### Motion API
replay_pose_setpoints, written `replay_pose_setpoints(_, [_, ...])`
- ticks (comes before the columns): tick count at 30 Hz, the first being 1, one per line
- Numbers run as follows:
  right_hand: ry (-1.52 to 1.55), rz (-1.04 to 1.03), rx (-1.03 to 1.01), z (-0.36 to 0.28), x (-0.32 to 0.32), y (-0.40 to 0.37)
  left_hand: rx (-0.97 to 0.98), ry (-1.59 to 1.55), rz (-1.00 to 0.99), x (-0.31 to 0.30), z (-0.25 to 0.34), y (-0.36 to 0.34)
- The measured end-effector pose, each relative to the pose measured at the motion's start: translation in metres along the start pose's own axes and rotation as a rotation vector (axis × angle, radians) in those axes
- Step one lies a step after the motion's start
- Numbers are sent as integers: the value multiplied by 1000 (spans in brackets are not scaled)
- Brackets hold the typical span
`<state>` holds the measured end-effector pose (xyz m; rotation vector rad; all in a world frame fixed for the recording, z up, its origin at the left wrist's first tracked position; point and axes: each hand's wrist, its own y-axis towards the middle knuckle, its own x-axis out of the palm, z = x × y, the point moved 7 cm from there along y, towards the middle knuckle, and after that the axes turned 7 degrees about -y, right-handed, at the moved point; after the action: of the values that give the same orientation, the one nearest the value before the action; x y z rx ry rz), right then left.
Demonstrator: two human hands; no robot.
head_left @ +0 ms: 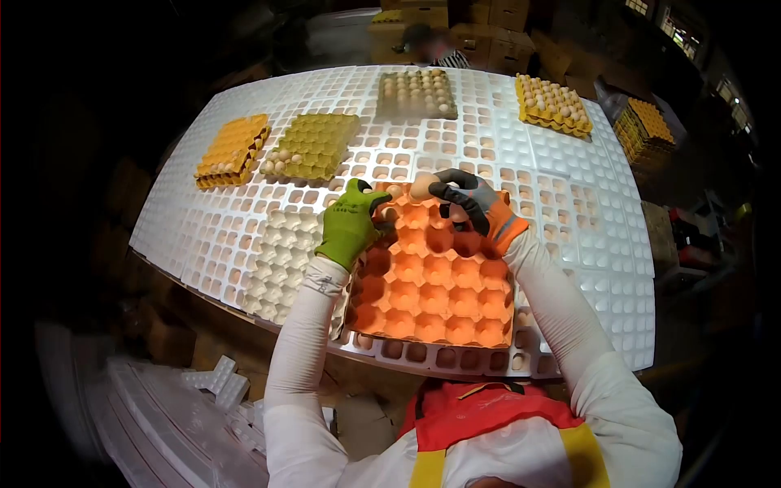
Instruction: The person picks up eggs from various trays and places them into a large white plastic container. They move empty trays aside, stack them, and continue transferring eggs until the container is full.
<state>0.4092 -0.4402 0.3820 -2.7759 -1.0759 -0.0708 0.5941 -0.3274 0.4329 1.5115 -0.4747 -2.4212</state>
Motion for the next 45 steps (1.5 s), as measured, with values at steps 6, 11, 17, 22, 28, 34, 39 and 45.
replay_pose_setpoints(6, [445,-128,-2,15,-40,-74,77,316,-362,32,-2,28])
replay_pose_setpoints(11, [663,20,80,55,-92,-170,30,8,-424,35,-12,46])
replay_pose_setpoints(17, [411,176,-61,90,-186,-298,-330,-519,-496,16,-41,46])
replay_pose_setpoints(22, [778,498,201,155,-273,-362,-328,-898,-397,34,106,59])
replay_pose_setpoints(28, [487,543,197,142,-345,-392,-152,-979,-683,163,261,103])
replay_pose_setpoints(34, [-20,514,170,173,-437,-348,101,-591,-642,309,345,102])
replay_pose_setpoints(39, [-948,665,80,150,-471,-265,39,-105,-564,419,360,108])
replay_pose_setpoints(45, [-1102,764,-77,150,-448,-270,85,-408,-326,433,384,70])
